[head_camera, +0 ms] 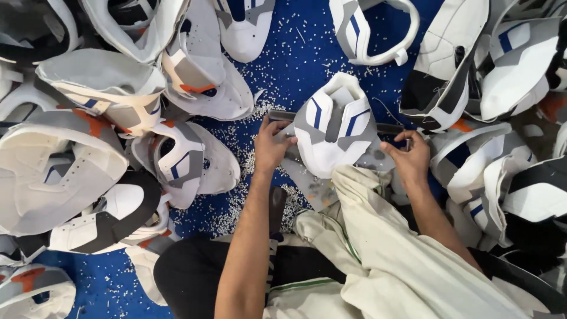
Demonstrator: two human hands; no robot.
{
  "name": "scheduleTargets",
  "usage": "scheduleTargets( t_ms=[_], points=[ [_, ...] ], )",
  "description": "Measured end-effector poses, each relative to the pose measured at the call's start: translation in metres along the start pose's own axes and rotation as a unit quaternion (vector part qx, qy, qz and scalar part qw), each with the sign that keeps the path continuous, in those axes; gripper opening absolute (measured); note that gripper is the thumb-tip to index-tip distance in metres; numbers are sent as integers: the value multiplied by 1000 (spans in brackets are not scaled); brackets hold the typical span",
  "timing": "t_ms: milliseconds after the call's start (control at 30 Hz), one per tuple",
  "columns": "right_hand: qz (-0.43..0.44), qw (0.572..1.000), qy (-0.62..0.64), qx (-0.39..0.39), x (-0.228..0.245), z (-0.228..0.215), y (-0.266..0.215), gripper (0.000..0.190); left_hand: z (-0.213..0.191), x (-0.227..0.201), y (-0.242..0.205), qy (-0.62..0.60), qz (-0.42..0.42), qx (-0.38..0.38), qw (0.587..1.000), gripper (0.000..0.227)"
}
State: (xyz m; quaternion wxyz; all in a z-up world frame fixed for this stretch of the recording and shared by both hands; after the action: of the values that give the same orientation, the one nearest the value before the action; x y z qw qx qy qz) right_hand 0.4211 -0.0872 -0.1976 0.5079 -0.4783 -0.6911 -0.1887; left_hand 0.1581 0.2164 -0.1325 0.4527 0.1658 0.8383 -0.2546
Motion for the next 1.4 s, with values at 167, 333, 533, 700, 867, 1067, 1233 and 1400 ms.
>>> scheduleTargets(
  t_ms=[167,333,533,700,867,1067,1233,1400],
  points=[
    [-156,977,-144,30,87,-11,-5,27,-14,-26,-23,110,37,-11,993,55],
    [63,925,363,98,47,-5,-18,29,-49,-65,-127,225,90,-6,970,89],
    [38,919,281,275,159,61,-23,10,-43,-24,-242,462,-83,171,867,99],
    [-9,914,266,308,184,96,-16,6,-39,12,-242,462,-45,130,876,84],
    [-37,895,264,359,137,120,0,4,-48,19,-224,298,-91,119,943,92],
    [-37,901,255,350,126,127,2,4,-59,46,-223,20,-187,79,979,80],
    [-98,908,248,323,139,122,-10,2,-63,-17,-225,16,-162,23,986,81],
    [-249,927,102,260,174,104,-34,6,-83,-145,-222,-16,8,-17,1000,86]
  ],
)
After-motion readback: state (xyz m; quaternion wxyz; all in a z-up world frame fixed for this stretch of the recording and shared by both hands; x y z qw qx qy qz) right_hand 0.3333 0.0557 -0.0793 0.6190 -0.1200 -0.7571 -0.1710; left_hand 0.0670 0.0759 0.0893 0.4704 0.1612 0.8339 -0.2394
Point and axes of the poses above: each hand's wrist, its own y-axis towards the middle knuckle, its own z-axis out of the palm, x = y × z, the point moved 7 cm from there along y, towards the middle knuckle, and after that the axes turned 2 degrees about -z, right-handed, at the moved point
